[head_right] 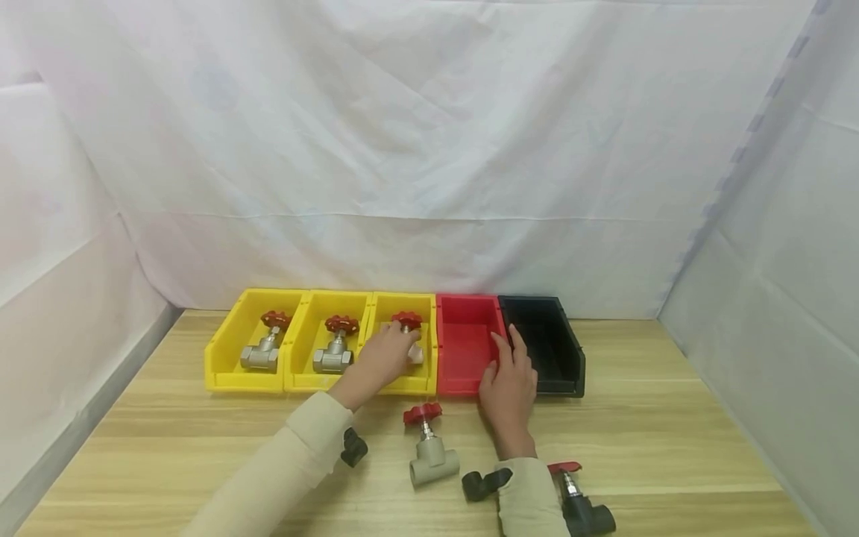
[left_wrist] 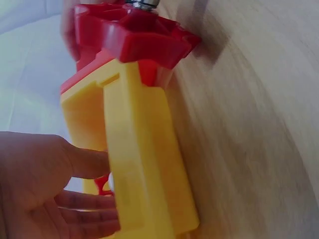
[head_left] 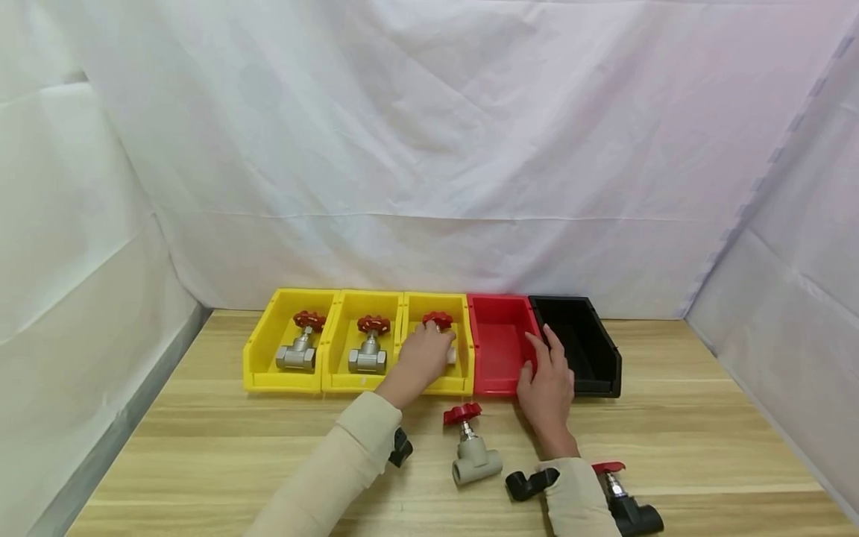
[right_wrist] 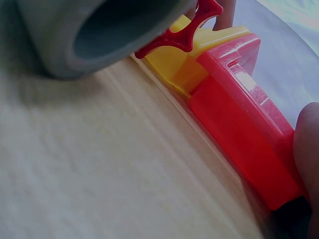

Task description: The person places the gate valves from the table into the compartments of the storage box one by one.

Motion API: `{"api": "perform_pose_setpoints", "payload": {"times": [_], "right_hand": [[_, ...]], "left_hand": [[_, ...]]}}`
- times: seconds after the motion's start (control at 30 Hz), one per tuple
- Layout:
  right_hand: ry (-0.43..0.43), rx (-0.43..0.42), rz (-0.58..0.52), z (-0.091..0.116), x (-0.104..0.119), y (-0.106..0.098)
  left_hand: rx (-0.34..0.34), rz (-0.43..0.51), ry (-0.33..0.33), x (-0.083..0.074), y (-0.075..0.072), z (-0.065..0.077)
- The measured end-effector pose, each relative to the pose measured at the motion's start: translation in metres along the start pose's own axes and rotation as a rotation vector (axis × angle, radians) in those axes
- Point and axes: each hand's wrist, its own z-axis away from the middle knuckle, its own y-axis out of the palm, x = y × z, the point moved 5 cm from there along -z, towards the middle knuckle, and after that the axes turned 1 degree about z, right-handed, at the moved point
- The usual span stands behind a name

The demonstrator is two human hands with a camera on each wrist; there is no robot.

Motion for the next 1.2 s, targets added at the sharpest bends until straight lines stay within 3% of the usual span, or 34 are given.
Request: {"api": "perform_pose_setpoints", "payload": {"times": [0.2, 0.57, 0.93, 1.2], "right_hand": [[0.014, 0.011, -0.004, 0.0, 0.0, -0.001], [0.049, 0.047, 0.012, -0.001, 0.0, -0.001], [0.045, 0.019, 0.011, 0.002, 0.0, -0.002], [0.02, 0.02, 0.006, 0.001, 0.001, -0.001]], "left_hand": [[-0.038, 0.03, 0.042, 0.003, -0.017, 0.01], [-0.161, -0.039, 0.07, 0.003, -0.039, 0.033], [-0.37, -0.071, 0.05, 0.034, -0.033, 0.067], [-0.418, -0.022, 0.037, 0.045, -0.018, 0.088]]}}
